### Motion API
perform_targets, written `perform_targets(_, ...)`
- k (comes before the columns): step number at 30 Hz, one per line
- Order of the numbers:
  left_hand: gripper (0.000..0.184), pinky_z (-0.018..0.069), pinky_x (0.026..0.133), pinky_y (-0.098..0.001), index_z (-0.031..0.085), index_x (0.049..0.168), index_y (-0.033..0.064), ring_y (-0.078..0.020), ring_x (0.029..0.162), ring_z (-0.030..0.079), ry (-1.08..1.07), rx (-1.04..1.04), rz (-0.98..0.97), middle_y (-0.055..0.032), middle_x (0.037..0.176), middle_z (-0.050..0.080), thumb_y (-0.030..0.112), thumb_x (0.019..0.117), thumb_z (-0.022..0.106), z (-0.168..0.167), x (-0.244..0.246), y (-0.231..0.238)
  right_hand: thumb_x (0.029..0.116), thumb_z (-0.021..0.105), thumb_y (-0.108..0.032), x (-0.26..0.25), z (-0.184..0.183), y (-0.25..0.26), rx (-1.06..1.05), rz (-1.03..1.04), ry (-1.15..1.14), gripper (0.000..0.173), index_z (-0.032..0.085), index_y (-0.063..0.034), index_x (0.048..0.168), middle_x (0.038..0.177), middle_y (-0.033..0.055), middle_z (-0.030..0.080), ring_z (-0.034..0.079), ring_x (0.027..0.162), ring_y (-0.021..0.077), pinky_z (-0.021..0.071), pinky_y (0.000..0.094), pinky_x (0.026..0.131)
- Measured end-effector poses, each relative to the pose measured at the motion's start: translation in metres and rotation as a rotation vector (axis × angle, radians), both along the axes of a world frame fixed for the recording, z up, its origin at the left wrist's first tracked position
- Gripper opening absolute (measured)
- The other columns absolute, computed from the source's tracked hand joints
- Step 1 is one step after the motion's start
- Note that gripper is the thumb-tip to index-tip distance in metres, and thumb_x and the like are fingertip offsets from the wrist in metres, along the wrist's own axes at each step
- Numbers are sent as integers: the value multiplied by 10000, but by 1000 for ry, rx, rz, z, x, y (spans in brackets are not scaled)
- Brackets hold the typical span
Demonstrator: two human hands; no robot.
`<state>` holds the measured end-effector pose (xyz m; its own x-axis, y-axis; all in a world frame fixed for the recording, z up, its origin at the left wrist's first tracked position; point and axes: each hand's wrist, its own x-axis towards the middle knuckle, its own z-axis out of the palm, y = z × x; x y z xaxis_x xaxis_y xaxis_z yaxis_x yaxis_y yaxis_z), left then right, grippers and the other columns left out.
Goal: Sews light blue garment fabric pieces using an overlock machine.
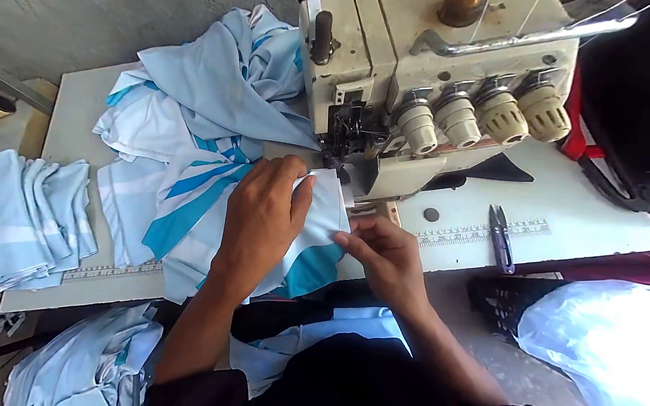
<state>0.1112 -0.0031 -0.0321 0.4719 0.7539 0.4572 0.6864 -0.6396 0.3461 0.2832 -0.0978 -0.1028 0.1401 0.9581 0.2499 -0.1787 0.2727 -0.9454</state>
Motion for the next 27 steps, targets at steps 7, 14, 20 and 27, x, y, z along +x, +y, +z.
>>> perform_targets(7,195,492,719,-267,700,993,44,-167,801,606,-15,22,-45,-66,838,648,206,1023,596,-1,-5,-9,973,686,-68,-12,-3,-21,-3,12,118,76,696,-15,1027,832,2,753,707,717,45,607,214,692)
perform_targets(14,209,498,702,-283,698,983,40,-178,791,620,4,38,-45,-73,827,654,220,1026,601,-1,-3,-4,963,695,-54,-12,-3,-18,-9,-12,163,70,695,-7,1014,815,12,751,707,701,52,606,215,675)
perform_targets(20,218,500,689,-308,687,988,28,-201,780,621,14,27,-33,-91,825,645,219,1034,592,1,1,5,954,702,-45,-10,-1,-8,1,-66,156,54,697,-15,998,812,6,748,702,700,47,602,210,682)
perform_targets(27,211,505,704,-320,686,1004,34,-207,793,631,32,17,-38,-91,841,657,223,1033,596,5,7,14,950,709,-46,-6,3,0,10,-87,180,36,696,-25,976,803,16,745,707,700,66,613,233,696)
